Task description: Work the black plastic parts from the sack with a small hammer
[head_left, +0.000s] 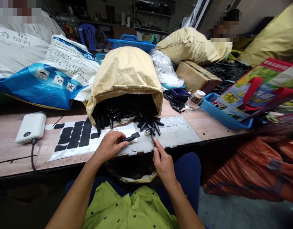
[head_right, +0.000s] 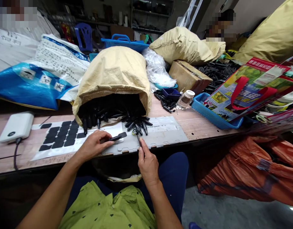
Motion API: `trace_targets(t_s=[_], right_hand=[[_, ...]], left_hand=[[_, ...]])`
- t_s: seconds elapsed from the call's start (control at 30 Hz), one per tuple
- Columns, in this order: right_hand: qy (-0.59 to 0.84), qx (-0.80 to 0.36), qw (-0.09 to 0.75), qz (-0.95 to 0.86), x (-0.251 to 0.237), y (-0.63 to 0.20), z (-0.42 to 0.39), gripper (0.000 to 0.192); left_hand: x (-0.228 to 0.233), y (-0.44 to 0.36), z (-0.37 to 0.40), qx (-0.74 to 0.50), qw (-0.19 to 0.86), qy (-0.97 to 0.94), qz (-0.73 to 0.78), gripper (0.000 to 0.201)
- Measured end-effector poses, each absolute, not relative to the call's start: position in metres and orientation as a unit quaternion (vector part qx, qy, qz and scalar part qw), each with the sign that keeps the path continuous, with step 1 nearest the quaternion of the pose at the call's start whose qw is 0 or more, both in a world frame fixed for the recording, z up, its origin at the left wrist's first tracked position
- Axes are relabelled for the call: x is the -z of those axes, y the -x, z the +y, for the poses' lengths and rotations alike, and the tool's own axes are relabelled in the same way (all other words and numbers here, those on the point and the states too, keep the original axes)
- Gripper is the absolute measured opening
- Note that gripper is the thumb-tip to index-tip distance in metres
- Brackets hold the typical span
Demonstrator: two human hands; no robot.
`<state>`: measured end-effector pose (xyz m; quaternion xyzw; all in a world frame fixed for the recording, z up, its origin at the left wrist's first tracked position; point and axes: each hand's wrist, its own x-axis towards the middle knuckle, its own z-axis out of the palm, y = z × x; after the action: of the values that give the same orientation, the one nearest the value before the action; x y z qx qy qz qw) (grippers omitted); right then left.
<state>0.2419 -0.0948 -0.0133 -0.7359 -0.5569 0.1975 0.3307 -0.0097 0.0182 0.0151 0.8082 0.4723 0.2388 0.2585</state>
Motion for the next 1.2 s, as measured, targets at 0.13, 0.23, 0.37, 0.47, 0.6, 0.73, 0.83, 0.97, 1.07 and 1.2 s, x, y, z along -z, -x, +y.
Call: trace_targets(t_s=[0.13, 0.23, 0.37, 0.47, 0.6, 0.73, 0.83, 0.97, 1.07, 1.2], right_hand=[[0.733, -0.201, 0.333, -0.558, 0.013, -0.242, -0.095, 0.05], [0.733, -0.194, 0.332, -0.561, 0.013, -0.242, -0.095, 0.051], [0.732, -0.201, 0.335, -0.558, 0.013, -0.243, -0.094, 0.053], [0.722, -0.217, 0.351, -0.555, 0.012, -0.243, -0.095, 0.052], [0.705, -0.231, 0.382, -0.551, 0.002, -0.234, -0.1, 0.051], [0.674, -0.235, 0.378, -0.59, -0.015, -0.216, -0.105, 0.048], [0.651, -0.24, 0.35, -0.629, -0.023, -0.202, -0.106, 0.046], [0.634, -0.206, 0.345, -0.66, -0.025, -0.193, -0.104, 0.045], [0.638, -0.196, 0.317, -0.673, -0.023, -0.191, -0.104, 0.045], [0.645, -0.197, 0.31, -0.67, -0.022, -0.195, -0.104, 0.045]], left_hand=[[-0.007, 0.007, 0.02, -0.243, 0.23, -0.823, 0.459, 0.02], [-0.003, 0.003, 0.021, -0.248, 0.236, -0.824, 0.452, 0.027], [0.001, 0.001, 0.023, -0.254, 0.243, -0.821, 0.451, 0.025], [0.003, 0.002, 0.025, -0.263, 0.249, -0.814, 0.455, 0.021], [0.004, 0.003, 0.025, -0.267, 0.264, -0.804, 0.461, 0.019], [0.003, 0.004, 0.026, -0.269, 0.27, -0.797, 0.468, 0.019], [0.005, 0.004, 0.027, -0.271, 0.273, -0.794, 0.471, 0.017], [0.005, 0.003, 0.028, -0.273, 0.277, -0.791, 0.473, 0.017], [0.002, 0.002, 0.027, -0.27, 0.282, -0.786, 0.48, 0.016], [-0.001, 0.001, 0.025, -0.268, 0.287, -0.782, 0.485, 0.014]])
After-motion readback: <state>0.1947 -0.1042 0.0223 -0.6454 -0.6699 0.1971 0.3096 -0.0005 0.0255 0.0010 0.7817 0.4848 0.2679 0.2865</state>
